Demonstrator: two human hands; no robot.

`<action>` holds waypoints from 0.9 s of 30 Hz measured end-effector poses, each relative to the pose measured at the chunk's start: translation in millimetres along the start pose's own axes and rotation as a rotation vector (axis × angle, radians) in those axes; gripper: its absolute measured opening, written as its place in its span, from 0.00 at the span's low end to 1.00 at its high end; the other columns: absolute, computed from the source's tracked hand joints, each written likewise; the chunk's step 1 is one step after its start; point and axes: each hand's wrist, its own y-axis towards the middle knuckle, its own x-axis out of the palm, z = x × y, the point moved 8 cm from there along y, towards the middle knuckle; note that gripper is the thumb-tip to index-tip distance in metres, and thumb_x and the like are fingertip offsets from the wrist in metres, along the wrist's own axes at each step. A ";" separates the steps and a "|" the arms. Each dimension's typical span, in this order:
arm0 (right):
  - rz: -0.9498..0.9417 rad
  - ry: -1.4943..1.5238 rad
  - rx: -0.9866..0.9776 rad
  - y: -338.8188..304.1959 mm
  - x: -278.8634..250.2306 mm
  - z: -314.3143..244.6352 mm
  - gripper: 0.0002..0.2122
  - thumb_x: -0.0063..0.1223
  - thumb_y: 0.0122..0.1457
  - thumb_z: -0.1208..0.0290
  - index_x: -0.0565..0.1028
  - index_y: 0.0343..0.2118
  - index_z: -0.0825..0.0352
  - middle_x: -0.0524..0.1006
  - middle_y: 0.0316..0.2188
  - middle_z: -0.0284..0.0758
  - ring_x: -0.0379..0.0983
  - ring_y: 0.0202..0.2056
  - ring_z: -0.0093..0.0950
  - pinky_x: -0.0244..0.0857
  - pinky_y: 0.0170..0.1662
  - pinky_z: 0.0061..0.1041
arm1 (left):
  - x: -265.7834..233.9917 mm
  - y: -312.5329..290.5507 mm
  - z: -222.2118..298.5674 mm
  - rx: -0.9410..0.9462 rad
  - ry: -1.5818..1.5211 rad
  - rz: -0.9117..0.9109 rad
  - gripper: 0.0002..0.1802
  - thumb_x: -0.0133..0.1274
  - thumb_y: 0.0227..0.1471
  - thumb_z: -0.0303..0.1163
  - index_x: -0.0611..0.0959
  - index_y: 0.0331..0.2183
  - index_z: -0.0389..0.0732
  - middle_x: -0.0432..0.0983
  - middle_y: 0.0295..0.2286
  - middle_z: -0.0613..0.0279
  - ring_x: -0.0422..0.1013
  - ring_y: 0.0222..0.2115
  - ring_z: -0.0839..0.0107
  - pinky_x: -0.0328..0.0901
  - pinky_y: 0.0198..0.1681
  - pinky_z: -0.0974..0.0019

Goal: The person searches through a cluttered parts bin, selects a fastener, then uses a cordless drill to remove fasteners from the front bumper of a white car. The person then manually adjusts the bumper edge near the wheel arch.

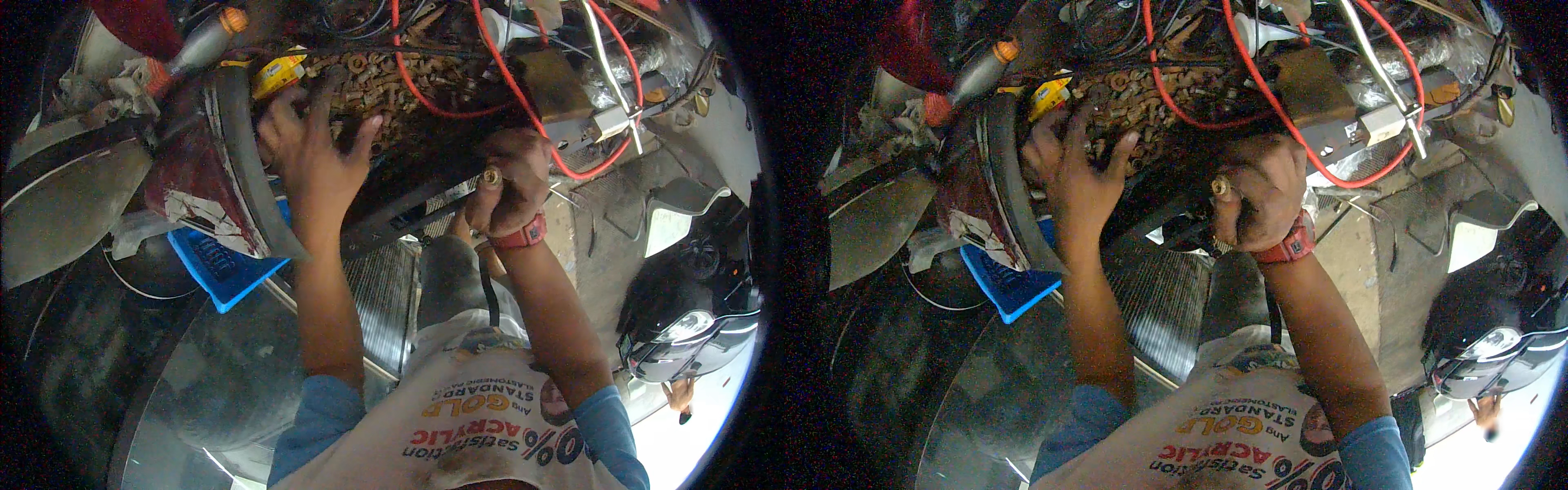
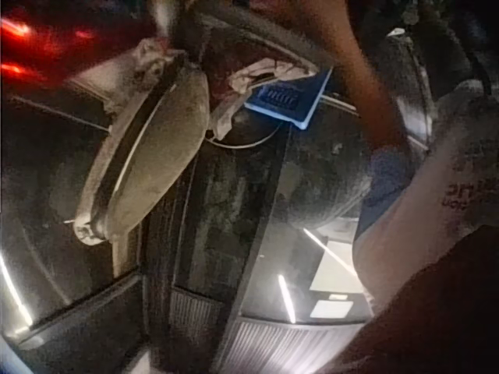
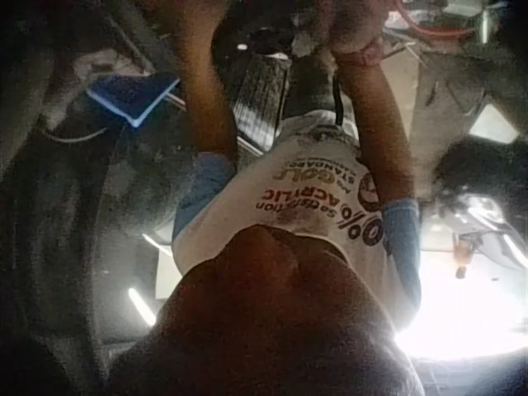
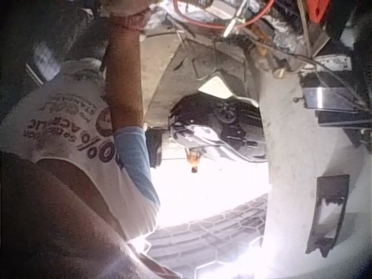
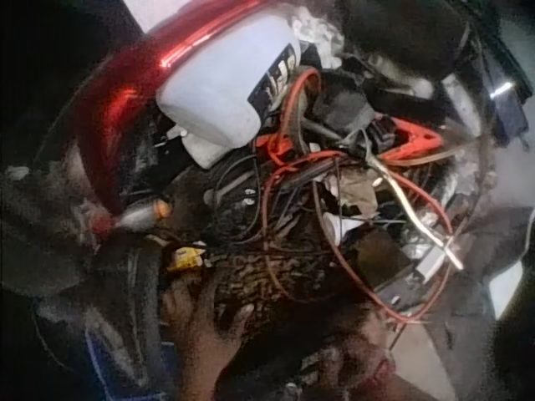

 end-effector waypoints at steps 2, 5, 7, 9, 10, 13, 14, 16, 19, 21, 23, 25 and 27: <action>-0.017 -0.003 0.018 2.8 0.1 -0.9 0.03 0.53 0.51 0.73 0.74 0.30 0.63 0.78 0.33 0.38 0.72 0.33 0.40 0.61 0.42 0.40 | 4.2 12.2 2.3 -0.041 0.126 0.003 0.37 0.62 0.46 0.62 0.80 0.53 0.50 0.65 0.50 0.46 0.59 0.53 0.43 0.57 0.55 0.39; -0.031 -0.013 0.039 3.9 1.4 -0.9 0.03 0.53 0.52 0.72 0.75 0.28 0.63 0.78 0.33 0.38 0.72 0.34 0.40 0.61 0.42 0.39 | 16.3 16.1 -0.6 -0.058 0.155 -0.060 0.37 0.62 0.48 0.58 0.78 0.55 0.49 0.62 0.53 0.44 0.58 0.52 0.42 0.54 0.54 0.35; -0.039 -0.028 0.042 4.0 2.0 -0.7 0.03 0.53 0.52 0.71 0.75 0.27 0.64 0.78 0.33 0.38 0.72 0.34 0.40 0.61 0.42 0.39 | 14.8 10.7 -4.1 -0.041 0.074 -0.082 0.34 0.63 0.48 0.57 0.80 0.53 0.50 0.63 0.52 0.44 0.58 0.52 0.43 0.55 0.54 0.37; -0.049 -0.050 0.037 4.5 2.1 -0.8 0.04 0.52 0.52 0.71 0.76 0.27 0.64 0.78 0.33 0.38 0.72 0.34 0.40 0.61 0.42 0.40 | 11.6 3.6 -8.4 -0.019 -0.022 -0.102 0.31 0.64 0.47 0.56 0.82 0.49 0.50 0.64 0.51 0.45 0.59 0.51 0.44 0.57 0.54 0.39; -0.041 -0.048 0.032 4.3 2.1 -0.6 0.04 0.53 0.52 0.71 0.75 0.27 0.64 0.78 0.33 0.38 0.72 0.34 0.40 0.61 0.42 0.40 | 9.7 -0.3 -11.1 -0.008 -0.078 -0.108 0.30 0.65 0.46 0.56 0.84 0.47 0.50 0.65 0.50 0.45 0.60 0.51 0.44 0.58 0.54 0.40; -0.029 -0.038 0.027 1.8 2.6 0.4 0.04 0.53 0.53 0.71 0.75 0.27 0.64 0.78 0.33 0.38 0.71 0.35 0.40 0.61 0.42 0.40 | 5.1 -8.3 -2.6 0.026 -0.119 -0.123 0.26 0.67 0.45 0.54 0.86 0.42 0.48 0.66 0.49 0.46 0.61 0.49 0.45 0.60 0.53 0.43; -0.032 -0.034 0.031 1.4 2.2 0.3 0.04 0.53 0.53 0.71 0.75 0.28 0.64 0.78 0.33 0.38 0.71 0.35 0.40 0.61 0.42 0.41 | 3.6 -9.6 0.5 0.038 -0.110 -0.126 0.24 0.67 0.45 0.53 0.87 0.40 0.48 0.66 0.48 0.46 0.61 0.49 0.45 0.60 0.52 0.44; -0.029 -0.032 0.031 0.5 2.8 0.2 0.04 0.53 0.53 0.71 0.75 0.28 0.64 0.78 0.33 0.39 0.71 0.35 0.40 0.61 0.42 0.41 | 1.0 -10.5 -4.6 0.021 -0.090 -0.072 0.28 0.65 0.47 0.55 0.84 0.47 0.51 0.66 0.49 0.45 0.61 0.49 0.44 0.60 0.52 0.44; -0.021 -0.029 0.021 0.2 3.0 0.1 0.04 0.52 0.53 0.71 0.75 0.28 0.64 0.78 0.32 0.39 0.71 0.35 0.40 0.61 0.42 0.41 | 2.9 -0.1 -10.0 -0.038 -0.059 -0.018 0.32 0.63 0.48 0.58 0.81 0.52 0.53 0.66 0.49 0.44 0.61 0.50 0.44 0.58 0.52 0.42; -0.028 -0.012 0.017 1.2 2.7 0.5 0.04 0.52 0.53 0.71 0.75 0.28 0.64 0.78 0.32 0.39 0.71 0.35 0.40 0.61 0.42 0.40 | 8.8 9.3 -11.0 -0.062 0.020 -0.076 0.35 0.61 0.49 0.60 0.79 0.54 0.54 0.65 0.49 0.44 0.61 0.50 0.44 0.57 0.53 0.40; -0.023 -0.015 0.034 1.2 2.5 -0.4 0.04 0.52 0.53 0.71 0.75 0.28 0.64 0.78 0.32 0.39 0.71 0.35 0.40 0.61 0.43 0.41 | 12.5 12.0 -5.7 -0.039 0.069 -0.080 0.35 0.61 0.48 0.59 0.78 0.54 0.51 0.65 0.49 0.47 0.60 0.50 0.46 0.57 0.52 0.40; -0.018 -0.015 0.041 0.9 2.4 -0.3 0.04 0.52 0.54 0.70 0.75 0.27 0.64 0.78 0.32 0.38 0.71 0.34 0.40 0.61 0.43 0.41 | 14.0 11.1 -2.5 -0.007 0.091 -0.098 0.35 0.61 0.48 0.59 0.78 0.53 0.49 0.65 0.49 0.48 0.60 0.50 0.47 0.56 0.52 0.40; -0.015 -0.016 0.038 0.7 1.9 0.6 0.04 0.52 0.54 0.70 0.75 0.27 0.64 0.78 0.32 0.38 0.71 0.34 0.40 0.61 0.43 0.41 | 13.7 5.3 0.3 0.034 0.087 -0.129 0.35 0.60 0.48 0.60 0.79 0.52 0.49 0.65 0.49 0.48 0.60 0.50 0.47 0.55 0.51 0.38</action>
